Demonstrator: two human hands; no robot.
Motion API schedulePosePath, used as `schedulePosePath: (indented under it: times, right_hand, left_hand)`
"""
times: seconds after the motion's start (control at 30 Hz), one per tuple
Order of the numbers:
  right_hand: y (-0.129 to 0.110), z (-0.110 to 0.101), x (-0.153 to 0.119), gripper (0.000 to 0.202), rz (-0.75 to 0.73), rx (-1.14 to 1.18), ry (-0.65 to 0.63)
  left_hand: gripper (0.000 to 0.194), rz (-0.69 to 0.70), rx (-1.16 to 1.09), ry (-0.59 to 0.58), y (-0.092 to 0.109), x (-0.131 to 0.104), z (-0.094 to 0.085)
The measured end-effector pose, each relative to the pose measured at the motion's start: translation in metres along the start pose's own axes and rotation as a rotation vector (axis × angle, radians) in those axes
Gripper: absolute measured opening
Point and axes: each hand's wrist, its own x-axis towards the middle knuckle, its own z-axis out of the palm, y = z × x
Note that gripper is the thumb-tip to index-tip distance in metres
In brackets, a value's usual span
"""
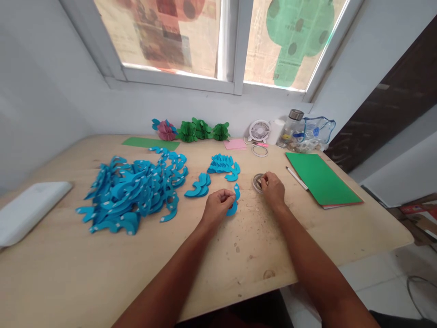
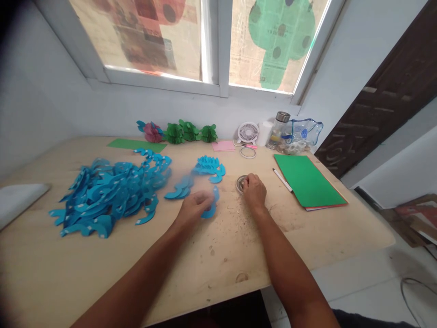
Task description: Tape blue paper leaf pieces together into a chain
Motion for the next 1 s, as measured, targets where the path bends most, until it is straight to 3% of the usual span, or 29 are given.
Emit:
schedulePosePath:
  times: [0.2,0.37,0.43,0.5,0.63,0.87,1.0]
  right_hand:
    - [-0.003,-0.003,0.0,0.013,0.104,0.073,0.026]
    - [-0.01,-0.01,-0.001,0.016,0.066,0.448,0.082]
    - [-0.018,-0.015,-0.005,0.018,0.004,0.64,0.006]
    - [-0.029,-0.019,-0.01,0.019,-0.082,0.772,-0.161]
    - [-0.048,-0.024,-0.021,0.017,-0.24,0.845,-0.419]
    - [-0.052,-0.019,-0.025,0.015,-0.274,0.785,-0.422]
    - [-0.051,-0.015,-0.025,0.018,-0.203,0.804,-0.428]
  left_hand:
    - [0.011,0.006,-0.005,0.0,0.002,-0.001,0.0]
    - [0.01,-0.025,-0.061,0.037,0.0,0.003,-0.003]
    - [0.011,-0.051,-0.095,0.064,-0.003,0.006,-0.003]
    - [0.011,-0.06,-0.117,0.087,-0.005,0.008,-0.003]
    - [0.013,-0.045,-0.117,0.086,-0.006,0.01,-0.004]
    - [0.014,0.008,-0.09,0.083,-0.009,0.01,-0.004]
    - [0.017,0.021,-0.096,0.069,-0.009,0.009,-0.003]
